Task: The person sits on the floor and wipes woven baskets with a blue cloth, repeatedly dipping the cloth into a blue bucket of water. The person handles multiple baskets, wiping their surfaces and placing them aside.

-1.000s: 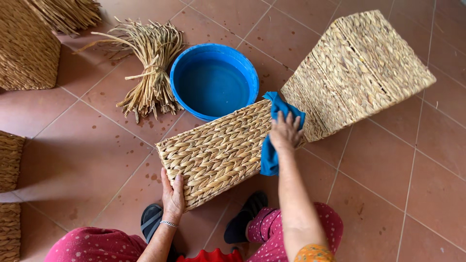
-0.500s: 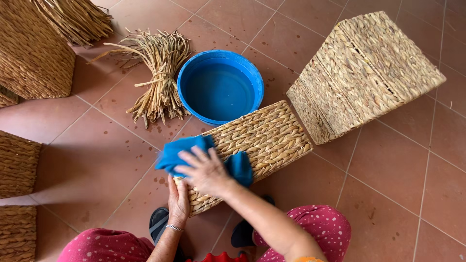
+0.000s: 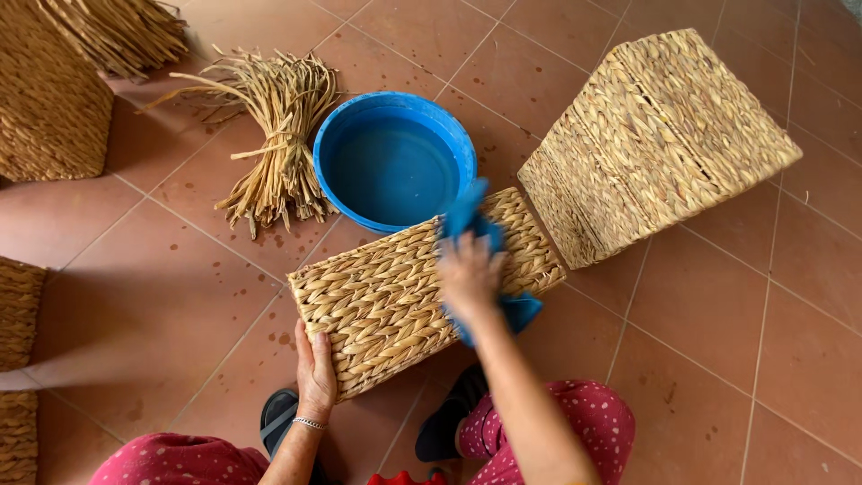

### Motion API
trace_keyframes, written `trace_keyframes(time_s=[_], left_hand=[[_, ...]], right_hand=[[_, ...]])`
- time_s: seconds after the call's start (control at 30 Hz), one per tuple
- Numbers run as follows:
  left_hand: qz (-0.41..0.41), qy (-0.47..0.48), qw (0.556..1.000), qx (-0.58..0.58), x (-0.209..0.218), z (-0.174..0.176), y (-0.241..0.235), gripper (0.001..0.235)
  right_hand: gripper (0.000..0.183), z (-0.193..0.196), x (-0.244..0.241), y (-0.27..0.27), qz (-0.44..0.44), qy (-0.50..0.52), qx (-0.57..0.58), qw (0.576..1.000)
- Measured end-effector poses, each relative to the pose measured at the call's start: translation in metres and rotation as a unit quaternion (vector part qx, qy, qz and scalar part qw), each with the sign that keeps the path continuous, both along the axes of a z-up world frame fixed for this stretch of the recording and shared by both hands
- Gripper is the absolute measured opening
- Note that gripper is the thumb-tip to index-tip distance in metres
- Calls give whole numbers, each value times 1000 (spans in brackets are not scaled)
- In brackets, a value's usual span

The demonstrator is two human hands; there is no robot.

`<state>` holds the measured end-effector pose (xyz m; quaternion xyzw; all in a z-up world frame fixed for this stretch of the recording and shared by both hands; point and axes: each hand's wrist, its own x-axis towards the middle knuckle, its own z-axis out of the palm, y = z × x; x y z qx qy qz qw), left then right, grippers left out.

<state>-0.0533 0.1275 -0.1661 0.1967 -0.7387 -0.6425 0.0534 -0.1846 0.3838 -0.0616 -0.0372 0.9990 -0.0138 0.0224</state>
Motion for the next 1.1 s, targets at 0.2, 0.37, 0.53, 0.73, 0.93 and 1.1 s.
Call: trace_keyframes(time_s=[0.2,0.37,0.53,0.73,0.93,1.1], left_hand=[[-14,16,999,33,8,-1,-11,68],[-29,19,996,-84,7,-3,-15,69],[-19,-29,996,-77,6,-6,-12,70],[-9,91,996,19,1,-9,-7,66],[-5,82,996,47,1,2,-9,69],[-9,9,1000,-10,2,15,-16,64]], right_hand=[[46,6,144,-113,277,134,-258,916],[38,-22,117,-46,143,193,-160,958],[41,-56,41,92,-151,178,-101,967],[47,-64,10,120,-219,237,-153,934],[35,-38,138,-53,-3,308,-221,925],[49,-19,177,-81,144,147,-289,935]])
